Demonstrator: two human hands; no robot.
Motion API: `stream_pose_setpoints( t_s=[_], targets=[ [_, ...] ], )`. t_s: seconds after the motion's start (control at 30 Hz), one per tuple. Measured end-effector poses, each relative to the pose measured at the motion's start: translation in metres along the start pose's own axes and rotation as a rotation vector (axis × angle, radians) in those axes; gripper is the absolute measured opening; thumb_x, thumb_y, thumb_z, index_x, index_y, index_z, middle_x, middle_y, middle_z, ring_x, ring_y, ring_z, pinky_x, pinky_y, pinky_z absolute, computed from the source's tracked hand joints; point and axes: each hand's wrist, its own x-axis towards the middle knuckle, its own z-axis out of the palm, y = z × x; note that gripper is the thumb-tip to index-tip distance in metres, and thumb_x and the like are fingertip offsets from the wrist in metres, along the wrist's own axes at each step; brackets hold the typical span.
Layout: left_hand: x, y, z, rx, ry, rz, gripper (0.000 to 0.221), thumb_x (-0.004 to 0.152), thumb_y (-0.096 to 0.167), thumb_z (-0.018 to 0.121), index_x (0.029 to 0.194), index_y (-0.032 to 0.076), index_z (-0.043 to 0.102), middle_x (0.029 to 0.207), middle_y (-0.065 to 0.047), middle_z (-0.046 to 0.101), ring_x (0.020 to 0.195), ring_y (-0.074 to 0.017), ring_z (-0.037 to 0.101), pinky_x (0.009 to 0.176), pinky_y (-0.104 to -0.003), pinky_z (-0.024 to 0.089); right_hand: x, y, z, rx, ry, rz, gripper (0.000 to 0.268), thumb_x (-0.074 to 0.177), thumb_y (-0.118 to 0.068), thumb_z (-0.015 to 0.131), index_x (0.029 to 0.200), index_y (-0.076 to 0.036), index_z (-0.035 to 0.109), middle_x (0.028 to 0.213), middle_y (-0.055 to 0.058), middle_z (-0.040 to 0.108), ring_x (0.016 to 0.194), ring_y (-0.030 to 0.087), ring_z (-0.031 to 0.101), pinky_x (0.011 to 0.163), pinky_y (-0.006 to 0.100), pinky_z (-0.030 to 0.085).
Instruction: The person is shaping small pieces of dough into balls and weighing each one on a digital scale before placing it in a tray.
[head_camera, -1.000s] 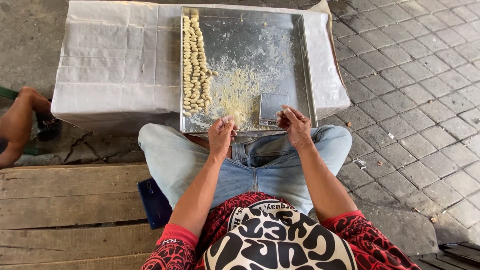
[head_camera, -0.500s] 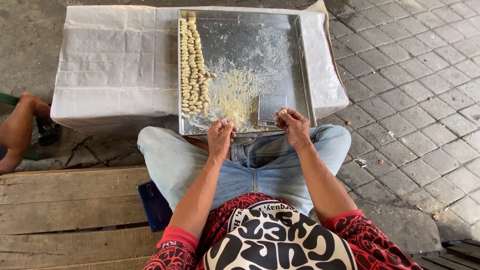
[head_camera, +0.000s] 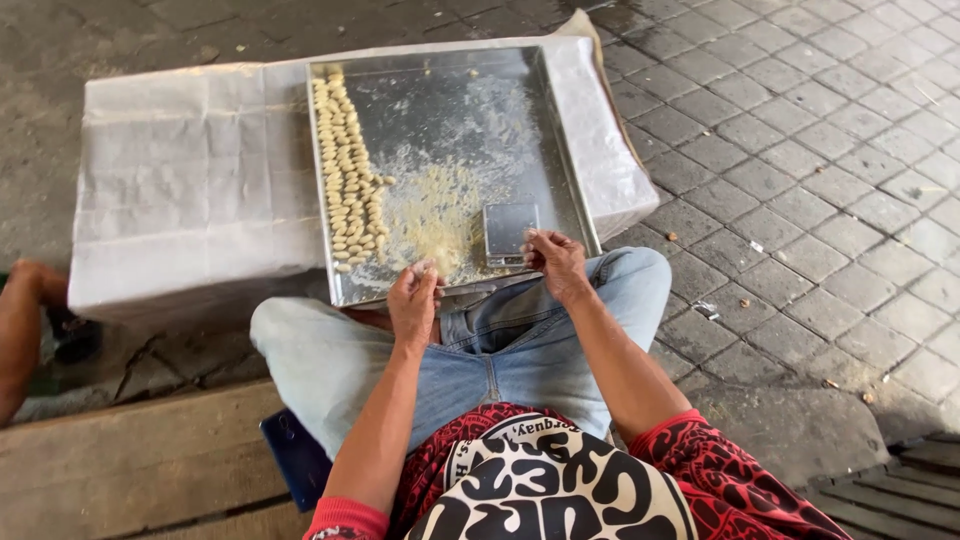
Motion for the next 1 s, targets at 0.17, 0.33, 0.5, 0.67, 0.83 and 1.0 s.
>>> stream_pose_setpoints(
  t_s=[0.17, 0.33, 0.5, 0.67, 0.83, 1.0],
  targets=[
    [0.003, 0.0, -0.005, 0.54, 0.014, 0.522, 0.024, 0.092, 0.024, 0.073, 0.114, 0.014, 0.077, 0.091, -0.008, 0.076, 0.081, -0.0216, 0.073, 0.072, -0.035, 0.06, -0.026, -0.027, 0.022, 0.027, 0.017, 0.001, 0.016, 0.085, -0.013, 0.083, 0.096, -0.004, 0.078, 0.082, 0.017, 0.077, 0.065, 0.025, 0.077, 0.06, 0.038, 0.066],
    [0.01, 0.004, -0.004, 0.677, -0.044, 0.906, 0.024, 0.097, 0.012, 0.067, 0.119, 0.008, 0.073, 0.098, -0.006, 0.07, 0.087, -0.0228, 0.066, 0.08, -0.035, 0.057, -0.022, -0.023, 0.02, 0.092, -0.012, 0.002, 0.018, 0.082, -0.006, 0.083, 0.098, -0.001, 0.077, 0.083, 0.016, 0.078, 0.066, 0.022, 0.077, 0.059, 0.033, 0.066],
    [0.016, -0.011, -0.012, 0.626, -0.013, 0.722, 0.019, 0.099, 0.009, 0.067, 0.115, 0.005, 0.076, 0.102, -0.01, 0.071, 0.091, -0.0248, 0.067, 0.078, -0.035, 0.057, -0.009, -0.008, 0.014, 0.131, 0.009, -0.031, 0.023, 0.076, -0.004, 0.09, 0.095, 0.001, 0.078, 0.079, 0.013, 0.077, 0.066, 0.02, 0.077, 0.059, 0.029, 0.066],
    [0.01, -0.006, -0.01, 0.605, 0.041, 0.699, 0.017, 0.093, 0.007, 0.071, 0.109, 0.006, 0.077, 0.096, -0.008, 0.069, 0.084, -0.0237, 0.068, 0.065, -0.029, 0.056, -0.01, -0.011, 0.011, 0.127, -0.043, -0.017, 0.028, 0.079, -0.002, 0.087, 0.105, 0.003, 0.078, 0.086, 0.017, 0.078, 0.068, 0.022, 0.077, 0.063, 0.032, 0.067],
    [0.017, -0.015, -0.012, 0.613, 0.075, 0.663, 0.017, 0.091, 0.009, 0.071, 0.106, 0.01, 0.078, 0.096, -0.006, 0.069, 0.083, -0.0207, 0.069, 0.063, -0.026, 0.056, -0.02, -0.023, 0.015, 0.14, -0.08, -0.011, 0.033, 0.081, -0.004, 0.085, 0.112, 0.003, 0.076, 0.096, 0.017, 0.079, 0.074, 0.021, 0.078, 0.065, 0.031, 0.068],
    [0.021, -0.024, -0.016, 0.608, 0.062, 0.647, 0.017, 0.093, 0.009, 0.069, 0.107, 0.012, 0.079, 0.099, -0.005, 0.07, 0.085, -0.0206, 0.07, 0.063, -0.027, 0.058, -0.003, -0.002, 0.006, 0.154, -0.05, -0.03, 0.029, 0.079, -0.001, 0.087, 0.106, 0.004, 0.077, 0.09, 0.018, 0.078, 0.07, 0.023, 0.077, 0.065, 0.033, 0.068]
  ],
)
